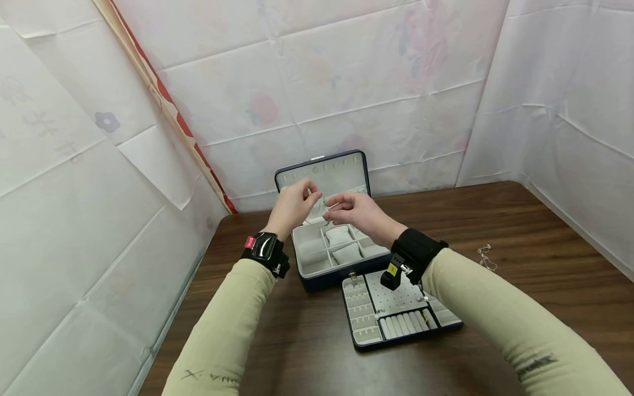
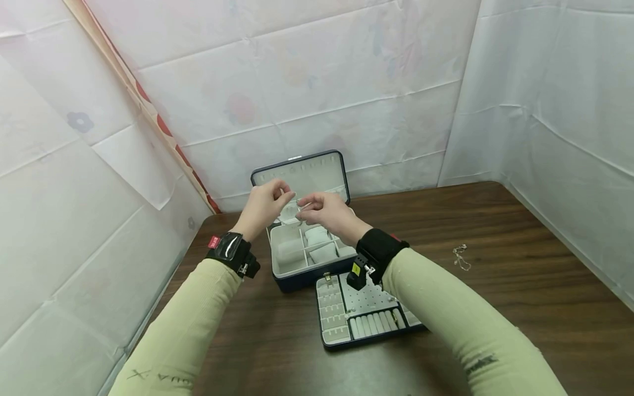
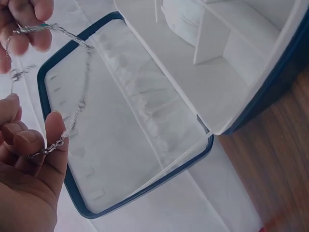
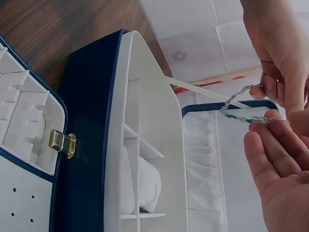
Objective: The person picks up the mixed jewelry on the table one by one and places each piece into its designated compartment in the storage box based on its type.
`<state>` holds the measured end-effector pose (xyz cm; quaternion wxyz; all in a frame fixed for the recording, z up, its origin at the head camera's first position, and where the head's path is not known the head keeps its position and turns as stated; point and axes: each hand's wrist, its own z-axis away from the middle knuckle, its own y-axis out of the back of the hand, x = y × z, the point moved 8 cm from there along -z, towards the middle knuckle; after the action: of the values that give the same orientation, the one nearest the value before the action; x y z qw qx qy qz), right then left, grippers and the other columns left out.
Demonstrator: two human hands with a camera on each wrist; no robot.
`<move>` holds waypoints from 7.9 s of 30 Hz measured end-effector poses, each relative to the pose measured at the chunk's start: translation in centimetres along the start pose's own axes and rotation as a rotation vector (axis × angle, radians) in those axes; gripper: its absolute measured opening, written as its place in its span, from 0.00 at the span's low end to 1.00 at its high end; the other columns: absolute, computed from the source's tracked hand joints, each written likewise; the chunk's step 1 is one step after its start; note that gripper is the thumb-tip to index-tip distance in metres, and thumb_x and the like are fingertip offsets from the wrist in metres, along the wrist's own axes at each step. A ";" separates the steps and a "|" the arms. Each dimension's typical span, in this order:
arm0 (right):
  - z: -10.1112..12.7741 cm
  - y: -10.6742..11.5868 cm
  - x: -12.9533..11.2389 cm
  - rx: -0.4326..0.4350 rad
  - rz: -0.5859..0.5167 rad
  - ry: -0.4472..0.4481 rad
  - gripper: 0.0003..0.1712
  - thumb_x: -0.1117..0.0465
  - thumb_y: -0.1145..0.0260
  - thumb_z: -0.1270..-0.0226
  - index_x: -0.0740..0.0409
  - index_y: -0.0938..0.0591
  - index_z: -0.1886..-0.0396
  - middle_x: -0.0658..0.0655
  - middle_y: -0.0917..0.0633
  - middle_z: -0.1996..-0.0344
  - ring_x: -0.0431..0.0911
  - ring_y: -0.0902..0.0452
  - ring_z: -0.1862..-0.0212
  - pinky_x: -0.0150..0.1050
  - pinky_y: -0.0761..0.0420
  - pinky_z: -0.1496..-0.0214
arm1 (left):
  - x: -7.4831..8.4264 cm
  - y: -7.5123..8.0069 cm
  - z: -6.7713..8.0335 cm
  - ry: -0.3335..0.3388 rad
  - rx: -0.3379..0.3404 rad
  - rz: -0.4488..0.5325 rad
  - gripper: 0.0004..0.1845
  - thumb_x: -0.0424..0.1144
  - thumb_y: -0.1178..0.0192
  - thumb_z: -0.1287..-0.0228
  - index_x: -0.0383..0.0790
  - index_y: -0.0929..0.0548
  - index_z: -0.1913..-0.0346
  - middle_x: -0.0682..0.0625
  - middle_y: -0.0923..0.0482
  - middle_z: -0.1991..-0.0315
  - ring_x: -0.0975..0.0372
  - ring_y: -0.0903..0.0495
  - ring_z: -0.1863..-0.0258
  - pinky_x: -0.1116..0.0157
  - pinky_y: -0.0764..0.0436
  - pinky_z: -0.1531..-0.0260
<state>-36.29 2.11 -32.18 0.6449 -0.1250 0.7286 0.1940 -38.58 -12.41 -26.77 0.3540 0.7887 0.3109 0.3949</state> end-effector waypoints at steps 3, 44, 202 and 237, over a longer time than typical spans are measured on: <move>0.1 -0.1 -0.1 -0.013 -0.025 0.013 0.17 0.64 0.38 0.24 0.62 0.22 0.38 0.63 0.14 0.45 0.58 0.20 0.38 0.50 0.21 0.36 | 0.0 -0.1 -0.3 -0.015 -0.014 -0.045 0.06 0.42 0.39 0.25 0.43 0.19 0.60 0.52 0.30 0.81 0.62 0.34 0.84 0.65 0.35 0.80; 4.3 5.9 4.7 0.219 1.167 0.036 0.07 0.61 0.37 0.26 0.60 0.18 0.64 0.53 0.22 0.80 0.46 0.30 0.80 0.39 0.34 0.76 | -2.9 0.8 -3.4 -0.022 -0.146 -0.429 0.06 0.35 0.44 0.23 0.36 0.20 0.51 0.43 0.18 0.55 0.49 0.17 0.54 0.52 0.19 0.54; 2.8 4.4 7.5 -0.022 1.058 0.168 0.08 0.73 0.43 0.33 0.67 0.19 0.59 0.55 0.21 0.76 0.44 0.35 0.76 0.36 0.34 0.71 | -7.4 -0.4 1.9 0.278 -0.186 -0.137 0.14 0.32 0.41 0.33 0.40 0.21 0.79 0.51 0.27 0.81 0.60 0.29 0.80 0.63 0.31 0.73; 3.0 4.4 7.4 -0.007 1.058 0.159 0.07 0.73 0.42 0.31 0.66 0.19 0.58 0.54 0.22 0.78 0.43 0.34 0.76 0.36 0.34 0.72 | -6.8 0.1 1.2 0.231 -0.100 -0.212 0.06 0.41 0.46 0.21 0.41 0.26 0.54 0.43 0.15 0.61 0.51 0.19 0.68 0.52 0.23 0.68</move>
<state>-36.55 7.90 -39.21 0.4016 0.2429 0.7380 0.4849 -40.87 -18.09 -29.96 0.3945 0.6823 0.4110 0.4582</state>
